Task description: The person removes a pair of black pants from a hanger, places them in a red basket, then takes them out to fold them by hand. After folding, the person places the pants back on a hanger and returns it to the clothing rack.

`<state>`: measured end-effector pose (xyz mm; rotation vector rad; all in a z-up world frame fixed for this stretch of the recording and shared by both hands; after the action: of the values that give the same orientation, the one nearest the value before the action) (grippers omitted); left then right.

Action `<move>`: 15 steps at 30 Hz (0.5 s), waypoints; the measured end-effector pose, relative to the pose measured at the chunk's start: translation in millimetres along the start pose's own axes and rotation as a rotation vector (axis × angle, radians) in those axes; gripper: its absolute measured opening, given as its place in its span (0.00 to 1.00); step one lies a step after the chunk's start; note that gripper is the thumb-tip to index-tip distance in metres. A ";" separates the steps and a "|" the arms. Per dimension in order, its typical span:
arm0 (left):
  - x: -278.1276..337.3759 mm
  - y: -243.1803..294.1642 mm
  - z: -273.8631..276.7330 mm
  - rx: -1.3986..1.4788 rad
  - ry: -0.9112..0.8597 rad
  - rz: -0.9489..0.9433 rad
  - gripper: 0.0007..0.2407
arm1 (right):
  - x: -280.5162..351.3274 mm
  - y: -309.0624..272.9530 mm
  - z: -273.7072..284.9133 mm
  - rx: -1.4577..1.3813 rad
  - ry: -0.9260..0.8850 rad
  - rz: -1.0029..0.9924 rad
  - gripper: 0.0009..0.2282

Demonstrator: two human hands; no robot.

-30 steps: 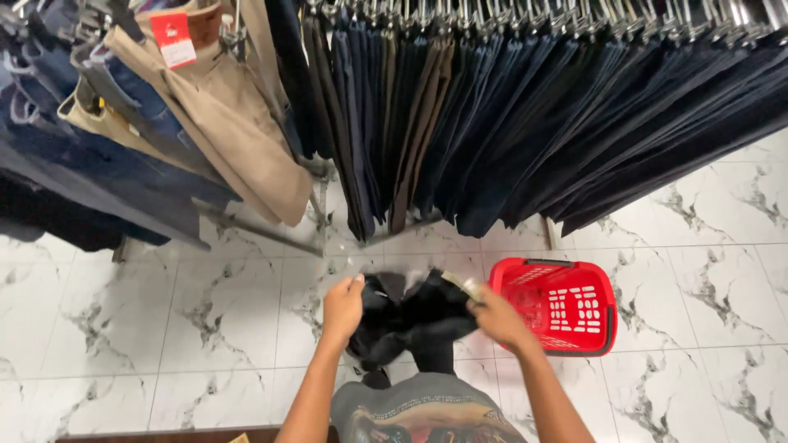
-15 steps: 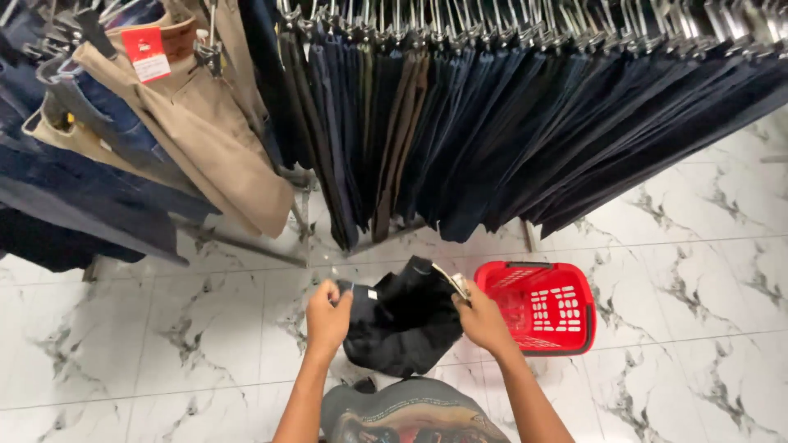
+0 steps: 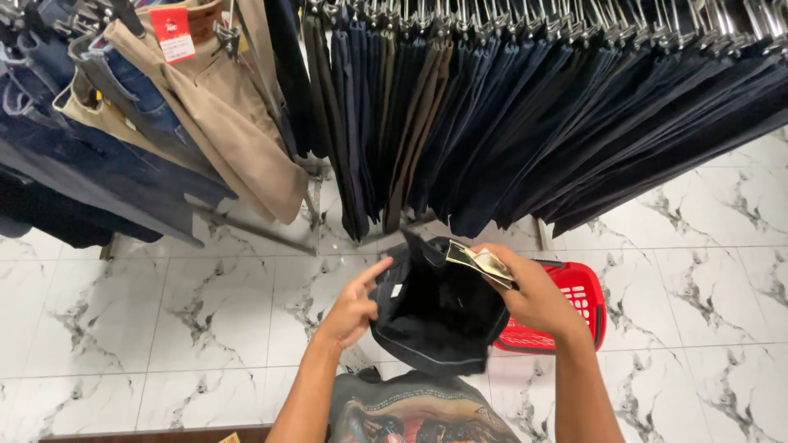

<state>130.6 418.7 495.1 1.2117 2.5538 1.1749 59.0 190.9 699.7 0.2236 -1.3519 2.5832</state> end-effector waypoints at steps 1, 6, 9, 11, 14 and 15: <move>-0.3 5.3 -0.9 0.001 0.002 0.001 0.45 | 2.4 -1.9 0.7 0.000 -0.002 -0.002 0.15; 17.8 96.8 -19.6 -0.811 0.398 -0.108 0.24 | 4.9 -6.5 3.9 0.003 -0.036 0.125 0.19; 18.0 95.0 -24.9 -0.919 0.349 0.065 0.27 | 4.6 -9.6 3.1 -0.026 -0.040 0.149 0.20; 16.1 91.5 -33.4 -0.924 0.270 0.036 0.30 | 3.1 -11.6 1.3 -0.041 -0.044 0.151 0.20; 21.7 98.6 -71.3 -1.117 0.086 -0.157 0.33 | -1.6 -21.1 -2.1 -0.045 -0.053 0.150 0.21; 28.3 103.4 -96.1 -1.293 -0.024 -0.323 0.39 | -3.3 -24.7 -3.5 -0.030 -0.060 0.141 0.22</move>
<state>140.7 420.5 638.7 0.4333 1.2626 2.0630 68.5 207.0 716.5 0.2096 -1.4761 2.6891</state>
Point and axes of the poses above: each hand's wrist, its own x-axis away from the middle knuckle, its own z-axis out of the back of the hand, y = z × x, the point moved 9 cm from there along -x, towards the middle knuckle, and after that the axes turned 5 degrees about -y, right-handed, at the moved point
